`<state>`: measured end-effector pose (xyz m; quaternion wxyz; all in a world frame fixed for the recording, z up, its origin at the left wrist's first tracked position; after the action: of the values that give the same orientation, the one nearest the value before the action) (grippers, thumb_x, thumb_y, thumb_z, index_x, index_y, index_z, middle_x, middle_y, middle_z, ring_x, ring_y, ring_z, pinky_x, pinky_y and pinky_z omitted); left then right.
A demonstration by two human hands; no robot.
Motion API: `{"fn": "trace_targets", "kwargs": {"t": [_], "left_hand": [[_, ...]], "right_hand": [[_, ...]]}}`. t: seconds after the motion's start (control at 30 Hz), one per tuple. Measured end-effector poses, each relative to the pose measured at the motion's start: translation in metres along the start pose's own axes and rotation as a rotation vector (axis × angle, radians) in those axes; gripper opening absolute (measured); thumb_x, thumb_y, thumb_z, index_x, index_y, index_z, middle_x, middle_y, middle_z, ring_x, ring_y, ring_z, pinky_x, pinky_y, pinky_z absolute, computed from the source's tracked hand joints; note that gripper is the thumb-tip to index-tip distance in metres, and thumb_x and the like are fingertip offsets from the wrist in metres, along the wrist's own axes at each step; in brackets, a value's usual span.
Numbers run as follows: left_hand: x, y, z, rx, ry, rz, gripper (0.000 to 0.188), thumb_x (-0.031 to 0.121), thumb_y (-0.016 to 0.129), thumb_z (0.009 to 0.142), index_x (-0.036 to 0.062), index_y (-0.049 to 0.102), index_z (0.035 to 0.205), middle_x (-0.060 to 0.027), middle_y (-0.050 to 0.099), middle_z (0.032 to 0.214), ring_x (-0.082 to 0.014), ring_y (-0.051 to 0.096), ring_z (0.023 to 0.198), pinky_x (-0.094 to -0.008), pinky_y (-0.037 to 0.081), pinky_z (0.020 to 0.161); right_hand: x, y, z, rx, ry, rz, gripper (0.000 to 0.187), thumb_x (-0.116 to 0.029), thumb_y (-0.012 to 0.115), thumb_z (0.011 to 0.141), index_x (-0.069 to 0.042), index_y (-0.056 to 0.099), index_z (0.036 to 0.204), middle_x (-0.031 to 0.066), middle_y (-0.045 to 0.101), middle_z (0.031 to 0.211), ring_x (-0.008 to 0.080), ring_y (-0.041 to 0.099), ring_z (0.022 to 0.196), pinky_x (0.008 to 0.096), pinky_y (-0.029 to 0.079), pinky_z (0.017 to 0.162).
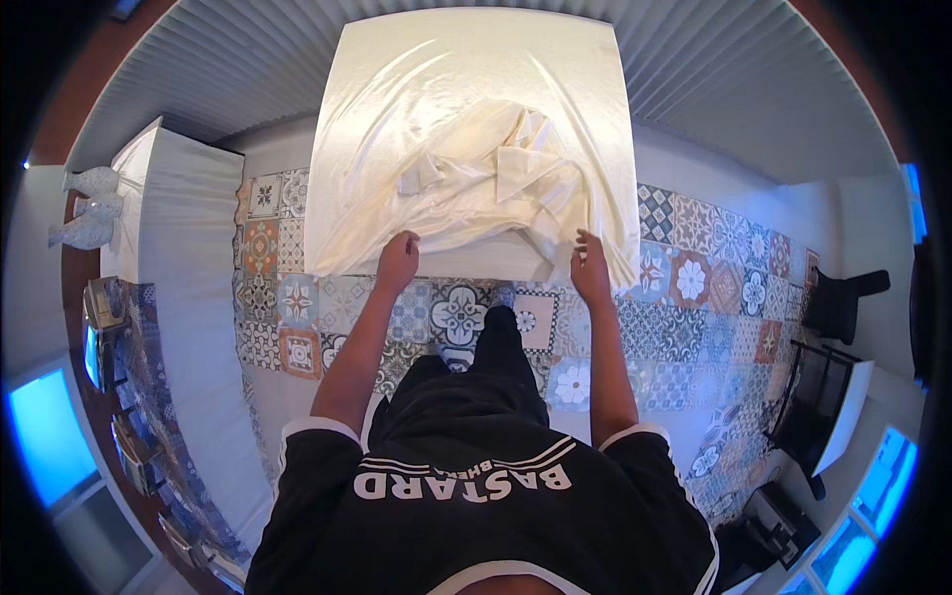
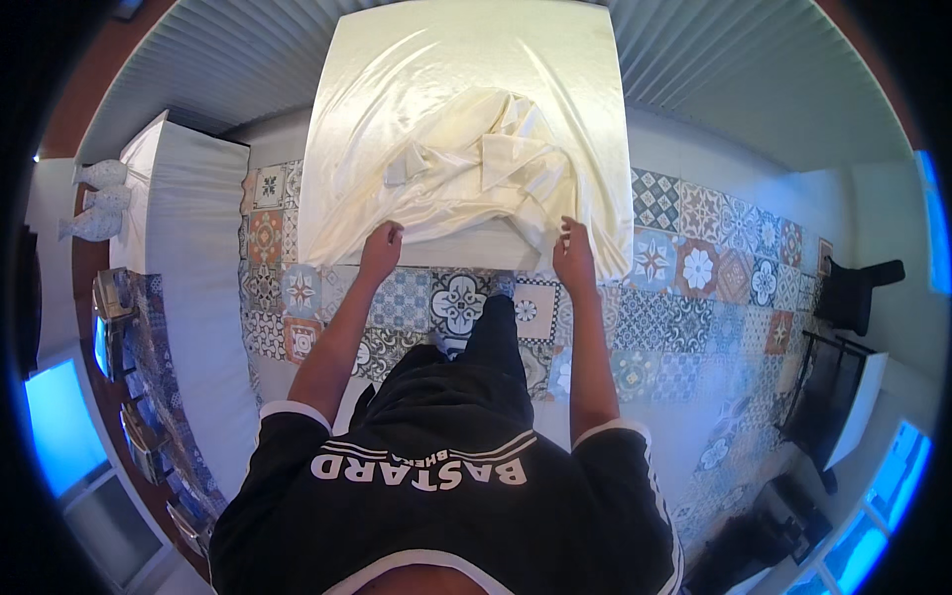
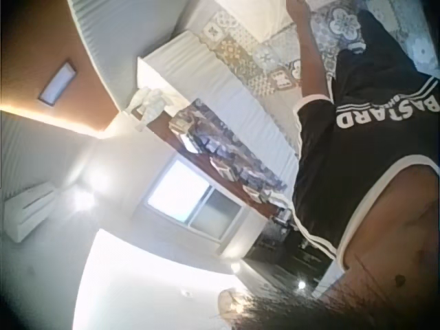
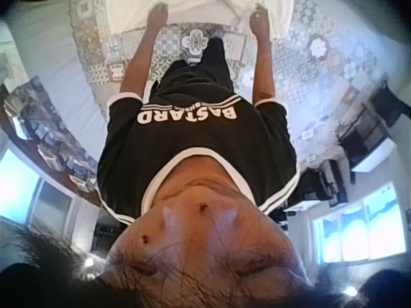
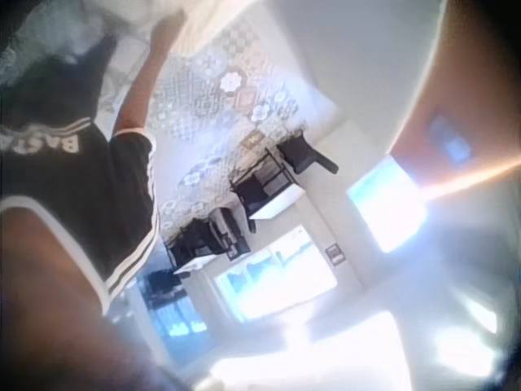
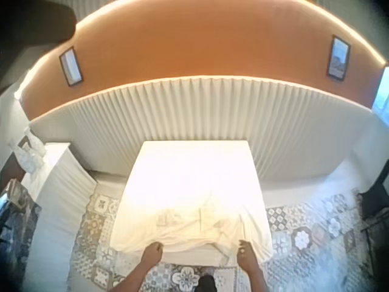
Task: The person takes two glasses from a crate, carries them to a conference room, and sets them on a long table.
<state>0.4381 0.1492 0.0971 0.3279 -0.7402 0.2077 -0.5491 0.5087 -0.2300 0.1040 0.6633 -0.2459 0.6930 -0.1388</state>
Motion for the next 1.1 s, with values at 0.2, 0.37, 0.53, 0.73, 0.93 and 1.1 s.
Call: {"fn": "trace_targets", "kwargs": {"t": [0.2, 0.37, 0.53, 0.73, 0.93, 1.1], "left_hand": [[-0.111, 0.037, -0.121, -0.402, -0.123, -0.019, 0.020, 0.017, 0.051, 0.085, 0.0057, 0.060, 0.098, -0.0193, 0.063, 0.092, -0.0363, 0.060, 0.083, -0.0427, 0.047, 0.077], [-0.227, 0.060, -0.209, -0.463, -0.260, -0.092, 0.020, 0.014, 0.051, 0.081, 0.0035, 0.059, 0.095, -0.0169, 0.064, 0.087, -0.0292, 0.063, 0.074, -0.0386, 0.050, 0.069], [-0.263, 0.070, -0.268, -0.384, -0.605, -0.583, 0.016, 0.004, 0.051, 0.078, 0.0023, 0.057, 0.092, -0.0082, 0.062, 0.076, -0.0158, 0.061, 0.061, -0.0280, 0.049, 0.053], [-0.275, 0.091, -0.193, -0.256, -0.686, -0.947, 0.015, 0.009, 0.052, 0.086, 0.0084, 0.051, 0.100, -0.0114, 0.062, 0.080, -0.0166, 0.061, 0.061, -0.0263, 0.047, 0.049], [-0.250, 0.101, -0.048, 0.005, -0.444, -0.898, 0.024, 0.023, 0.045, 0.091, 0.0116, 0.046, 0.113, -0.0104, 0.060, 0.103, -0.0226, 0.062, 0.093, -0.0359, 0.049, 0.074], [-0.285, 0.172, 0.001, 0.061, -0.439, -1.017, 0.047, 0.031, 0.044, 0.094, 0.0114, 0.031, 0.135, -0.0134, 0.049, 0.126, -0.0287, 0.052, 0.113, -0.0427, 0.046, 0.088]], "right_hand": [[0.115, 0.085, -0.155, -0.294, 0.333, -0.178, 0.041, -0.012, 0.058, 0.082, 0.000, 0.049, 0.120, 0.0191, 0.058, 0.107, 0.0294, 0.059, 0.094, 0.0354, 0.048, 0.081], [0.145, 0.142, -0.244, -0.578, 0.444, -0.282, 0.042, -0.020, 0.057, 0.080, 0.001, 0.054, 0.116, 0.0239, 0.058, 0.113, 0.0363, 0.057, 0.104, 0.0369, 0.044, 0.092], [0.160, 0.173, -0.261, -0.599, 0.506, 0.025, 0.032, -0.014, 0.056, 0.083, -0.005, 0.056, 0.113, 0.0144, 0.059, 0.107, 0.0258, 0.061, 0.097, 0.0356, 0.050, 0.080], [0.167, 0.175, -0.174, -0.015, 0.753, 0.685, 0.039, -0.025, 0.054, 0.087, -0.009, 0.045, 0.122, 0.0068, 0.056, 0.108, 0.0232, 0.059, 0.097, 0.0388, 0.050, 0.080], [0.208, 0.180, -0.063, 0.094, 0.516, 0.777, 0.061, -0.025, 0.052, 0.089, -0.015, 0.024, 0.142, 0.0121, 0.043, 0.133, 0.0268, 0.049, 0.116, 0.0442, 0.046, 0.088], [0.307, 0.203, -0.040, -0.019, 0.591, 0.619, 0.071, -0.038, 0.051, 0.087, -0.024, 0.014, 0.147, 0.0097, 0.039, 0.136, 0.0300, 0.043, 0.123, 0.0481, 0.038, 0.094]]}}
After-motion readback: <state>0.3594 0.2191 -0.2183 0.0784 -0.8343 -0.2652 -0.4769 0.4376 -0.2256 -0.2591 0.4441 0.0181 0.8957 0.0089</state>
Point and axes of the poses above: each hand's wrist, its own z-axis towards the middle knuckle, its own y-axis out of the palm, x = y × z, the point moved 2 cm from there along z, towards the middle knuckle
